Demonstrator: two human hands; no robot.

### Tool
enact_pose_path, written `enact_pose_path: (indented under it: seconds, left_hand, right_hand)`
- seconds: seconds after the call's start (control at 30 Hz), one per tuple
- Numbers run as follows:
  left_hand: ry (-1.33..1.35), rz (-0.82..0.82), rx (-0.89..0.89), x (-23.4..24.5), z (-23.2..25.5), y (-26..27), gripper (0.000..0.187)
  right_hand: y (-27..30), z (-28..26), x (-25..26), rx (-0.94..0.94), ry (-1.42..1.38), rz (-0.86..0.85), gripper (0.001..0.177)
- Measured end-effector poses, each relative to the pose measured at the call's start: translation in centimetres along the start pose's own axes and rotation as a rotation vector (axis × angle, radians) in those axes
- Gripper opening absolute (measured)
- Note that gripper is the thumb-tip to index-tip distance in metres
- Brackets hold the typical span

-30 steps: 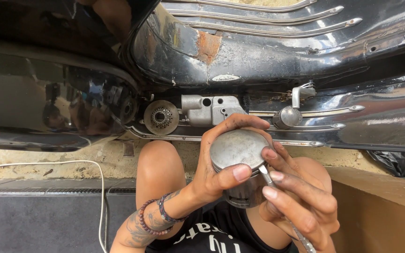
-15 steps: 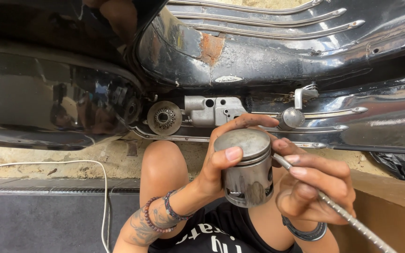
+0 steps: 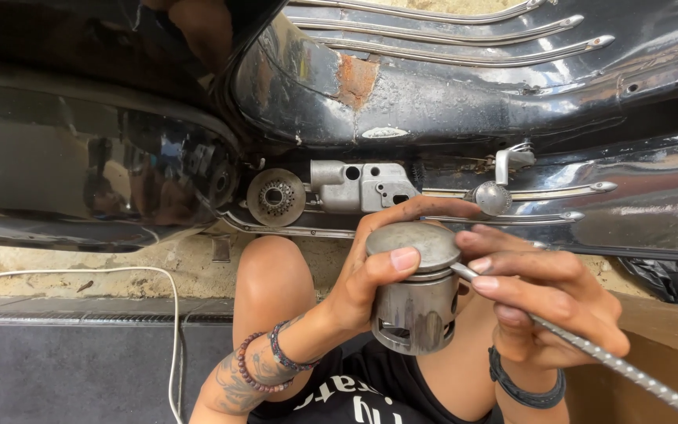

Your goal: The person sits on the floor and uses a metal tool to scrape and clean the surface of a motorcycle piston. They rotate the piston to access different areas and continue scraping the top and sides.

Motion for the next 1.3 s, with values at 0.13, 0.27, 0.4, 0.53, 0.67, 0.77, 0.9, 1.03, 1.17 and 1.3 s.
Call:
enact_pose_path:
  seconds: [0.13,0.27,0.4,0.53,0.67,0.77,0.9,1.03,1.17,1.3]
  left_hand:
    - [0.002,0.014,0.009,-0.1,0.0,-0.1,0.077]
    - [0.072,0.101,-0.008,0.2,-0.6,-0.6,0.077]
    - [0.401,0.045,0.015,-1.1,-2.0,-0.7,0.072]
    - [0.545,-0.043,0.079,-1.1,-2.8,-1.0,0.078]
    - [0.501,0.047,0.221,0.7,-5.5,-1.7,0.092]
    - [0.568,0.12,0.341,1.1,-5.9,-0.4,0.078]
    - [0.579,-0.273,0.158,-0.4,-3.5,-0.9,0.082]
    - [0.56,-0.438,0.301,-3.4,-5.0,-0.1,0.091]
    - [0.434,-0.482,0.442,-5.4,-7.2,0.4,0.086]
    - [0.237,-0.535,0.594,-8.2,-8.9,2.0,0.082]
  right_hand:
    - [0.6,0.0,-0.1,0.108,-0.004,-0.011,0.017]
    - [0.2,-1.7,-1.4,0.1,0.309,-0.111,0.012]
    - [0.9,0.5,-0.5,0.021,0.23,0.299,0.028]
    - [-0.1,1.5,-0.2,-0.109,0.235,0.273,0.033]
    - [-1.5,1.9,0.7,-0.012,0.048,0.412,0.032]
    - [-2.1,1.7,0.6,-0.012,0.106,0.268,0.026]
    - [-2.2,1.0,1.7,0.009,0.422,0.144,0.024]
    - [1.1,-2.7,3.6,-0.03,0.677,0.098,0.026]
    - [5.7,-4.8,4.4,-0.197,0.568,0.285,0.031]
    - [11.2,-7.5,5.2,-0.252,0.795,0.453,0.026]
Point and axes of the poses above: each hand's wrist, its own y-axis away from the middle knuckle, its own x-axis out of the back of the hand, z = x × y, the point moved 6 cm from there along -y, towards the middle knuckle, and after that the axes turned 11 degrees about -y, right-handed, at the moved point
